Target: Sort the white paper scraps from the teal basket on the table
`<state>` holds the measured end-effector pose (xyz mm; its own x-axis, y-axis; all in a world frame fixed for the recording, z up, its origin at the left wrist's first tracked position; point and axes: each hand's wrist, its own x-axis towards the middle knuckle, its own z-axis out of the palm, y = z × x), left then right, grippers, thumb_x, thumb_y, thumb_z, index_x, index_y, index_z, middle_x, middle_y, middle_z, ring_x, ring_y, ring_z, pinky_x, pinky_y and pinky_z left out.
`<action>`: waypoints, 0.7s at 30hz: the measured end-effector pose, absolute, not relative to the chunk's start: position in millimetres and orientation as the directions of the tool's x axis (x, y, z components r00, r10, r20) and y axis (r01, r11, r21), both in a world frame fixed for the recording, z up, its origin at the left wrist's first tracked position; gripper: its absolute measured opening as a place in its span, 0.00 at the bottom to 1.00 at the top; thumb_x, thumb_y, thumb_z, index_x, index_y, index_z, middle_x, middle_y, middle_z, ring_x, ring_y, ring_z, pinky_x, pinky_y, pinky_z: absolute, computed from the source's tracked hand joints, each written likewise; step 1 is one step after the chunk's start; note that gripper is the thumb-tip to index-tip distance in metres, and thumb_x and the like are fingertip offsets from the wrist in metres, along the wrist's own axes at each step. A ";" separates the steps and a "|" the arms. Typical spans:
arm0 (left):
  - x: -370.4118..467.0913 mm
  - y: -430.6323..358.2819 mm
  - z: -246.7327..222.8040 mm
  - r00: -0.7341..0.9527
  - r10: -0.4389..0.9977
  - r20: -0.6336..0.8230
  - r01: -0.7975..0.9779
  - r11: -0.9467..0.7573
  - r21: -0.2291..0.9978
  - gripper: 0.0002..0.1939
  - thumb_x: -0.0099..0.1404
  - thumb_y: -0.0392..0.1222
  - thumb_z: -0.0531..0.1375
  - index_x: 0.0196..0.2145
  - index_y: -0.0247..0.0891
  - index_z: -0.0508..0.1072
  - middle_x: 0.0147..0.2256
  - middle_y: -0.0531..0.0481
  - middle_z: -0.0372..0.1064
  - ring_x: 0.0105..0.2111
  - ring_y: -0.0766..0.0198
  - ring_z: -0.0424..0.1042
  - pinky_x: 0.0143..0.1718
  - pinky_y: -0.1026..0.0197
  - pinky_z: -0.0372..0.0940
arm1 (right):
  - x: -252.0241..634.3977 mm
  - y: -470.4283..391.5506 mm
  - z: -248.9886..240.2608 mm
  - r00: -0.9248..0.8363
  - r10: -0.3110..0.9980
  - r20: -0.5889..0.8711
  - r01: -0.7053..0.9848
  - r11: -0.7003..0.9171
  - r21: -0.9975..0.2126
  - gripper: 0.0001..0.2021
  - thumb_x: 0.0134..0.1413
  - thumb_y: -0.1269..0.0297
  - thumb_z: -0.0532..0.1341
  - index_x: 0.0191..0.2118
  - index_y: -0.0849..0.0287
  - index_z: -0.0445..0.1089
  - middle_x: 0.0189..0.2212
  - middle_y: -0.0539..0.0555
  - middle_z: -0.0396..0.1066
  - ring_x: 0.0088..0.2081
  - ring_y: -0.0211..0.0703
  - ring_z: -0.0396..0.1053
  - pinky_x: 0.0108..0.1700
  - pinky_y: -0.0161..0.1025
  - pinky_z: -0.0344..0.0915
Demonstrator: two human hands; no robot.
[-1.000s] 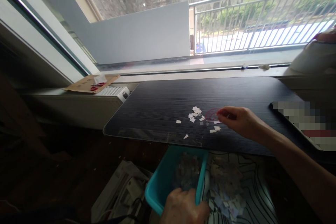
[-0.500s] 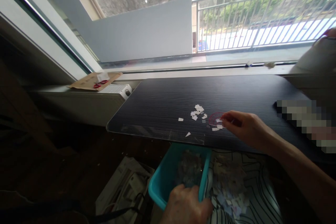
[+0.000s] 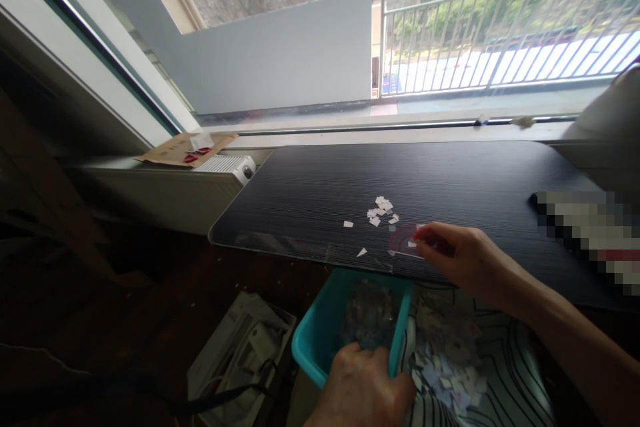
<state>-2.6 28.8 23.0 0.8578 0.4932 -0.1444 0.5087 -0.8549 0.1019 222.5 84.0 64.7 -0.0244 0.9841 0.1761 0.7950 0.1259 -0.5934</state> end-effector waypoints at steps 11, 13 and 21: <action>1.5 33.1 36.7 0.834 0.456 -0.310 0.514 -0.847 0.137 0.12 0.57 0.50 0.59 0.33 0.40 0.73 0.25 0.48 0.66 0.23 0.58 0.67 0.25 0.59 0.62 | 218.0 77.7 64.9 -0.025 0.987 0.157 0.779 0.117 -0.616 0.11 0.54 0.56 0.55 0.32 0.56 0.71 0.20 0.47 0.69 0.22 0.35 0.62 0.25 0.32 0.57; 3.5 34.7 41.6 0.821 0.439 -0.366 0.517 -0.843 0.149 0.13 0.59 0.50 0.58 0.35 0.40 0.73 0.27 0.47 0.67 0.25 0.56 0.69 0.26 0.57 0.63 | 214.9 77.4 65.8 -0.035 0.986 0.160 0.767 0.129 -0.628 0.11 0.54 0.56 0.55 0.31 0.56 0.71 0.21 0.47 0.69 0.22 0.35 0.62 0.25 0.32 0.58; 5.6 34.7 44.4 0.798 0.436 -0.416 0.544 -0.819 0.184 0.15 0.57 0.51 0.61 0.38 0.40 0.73 0.30 0.46 0.69 0.29 0.52 0.71 0.30 0.53 0.66 | 212.8 77.6 63.5 -0.033 0.984 0.174 0.766 0.136 -0.628 0.11 0.54 0.57 0.55 0.32 0.56 0.71 0.20 0.47 0.68 0.21 0.34 0.61 0.24 0.31 0.57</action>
<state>5.6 34.7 44.4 0.7977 0.4363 -0.4163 0.5439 -0.8188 0.1840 212.8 77.6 63.5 -0.0329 0.9843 0.1736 0.7662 0.1364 -0.6279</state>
